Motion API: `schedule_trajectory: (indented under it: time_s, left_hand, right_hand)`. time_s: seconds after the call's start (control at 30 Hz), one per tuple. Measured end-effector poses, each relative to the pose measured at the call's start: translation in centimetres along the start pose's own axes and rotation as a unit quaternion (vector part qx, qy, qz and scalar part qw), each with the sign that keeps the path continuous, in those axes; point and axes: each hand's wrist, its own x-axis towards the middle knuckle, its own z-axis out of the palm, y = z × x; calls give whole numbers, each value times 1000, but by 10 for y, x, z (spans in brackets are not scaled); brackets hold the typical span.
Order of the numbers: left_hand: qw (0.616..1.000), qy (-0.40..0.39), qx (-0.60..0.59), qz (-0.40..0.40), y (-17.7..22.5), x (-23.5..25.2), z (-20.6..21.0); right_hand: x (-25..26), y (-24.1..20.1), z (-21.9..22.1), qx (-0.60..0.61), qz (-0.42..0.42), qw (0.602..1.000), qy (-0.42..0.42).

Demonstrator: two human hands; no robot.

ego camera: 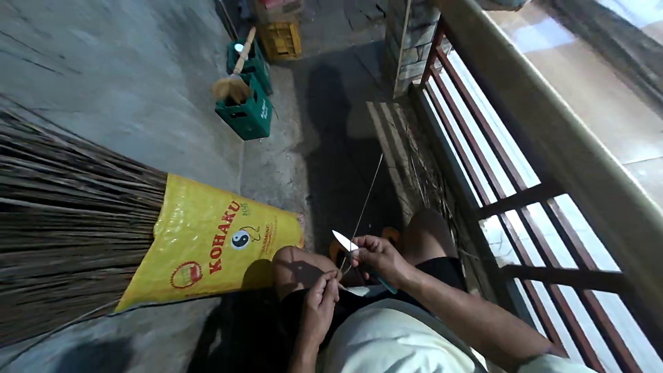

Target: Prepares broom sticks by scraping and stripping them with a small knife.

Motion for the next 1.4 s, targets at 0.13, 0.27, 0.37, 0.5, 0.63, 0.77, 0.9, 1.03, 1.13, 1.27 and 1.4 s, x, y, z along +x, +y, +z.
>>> schedule_trajectory:
  time_s: [0.13, 0.27, 0.37, 0.5, 0.63, 0.77, 0.9, 1.03, 1.13, 1.27, 1.4]
  left_hand:
    - [998, 42, -14, 34, 5, 8, 4]
    - [995, 73, 6, 68, 1, 3, 8]
    - [995, 83, 5, 59, -3, -5, 7]
    - [996, 74, 19, 36, -3, -9, 9]
    - [996, 80, 7, 41, -2, -5, 7]
    - [994, 85, 31, 64, -10, -12, -4]
    - [996, 65, 55, 20, -17, -13, -5]
    - [999, 36, 25, 3, -16, -7, -6]
    - [998, 54, 11, 8, -13, -2, -5]
    - [999, 43, -13, 5, -12, -4, -11]
    - [999, 54, -4, 5, -17, -11, -15]
  right_hand:
    - [-5, 13, 20, -37, 34, 996, -73]
    - [-7, 12, 22, -12, 60, 994, -86]
    - [-2, -12, 4, -13, 51, 999, -4]
    - [2, -14, -5, -9, 51, 998, 19]
    - [-7, 3, 11, -13, 72, 996, -50]
    - [7, -20, -7, 22, 57, 997, 44]
    - [15, -18, -15, 7, 51, 996, 69]
    - [7, 5, 2, 3, 41, 999, 8]
    - [-3, 20, 21, -35, 73, 994, -69]
    - [3, 9, 13, -14, 62, 997, -45]
    - [17, -26, -17, 27, 42, 995, 84]
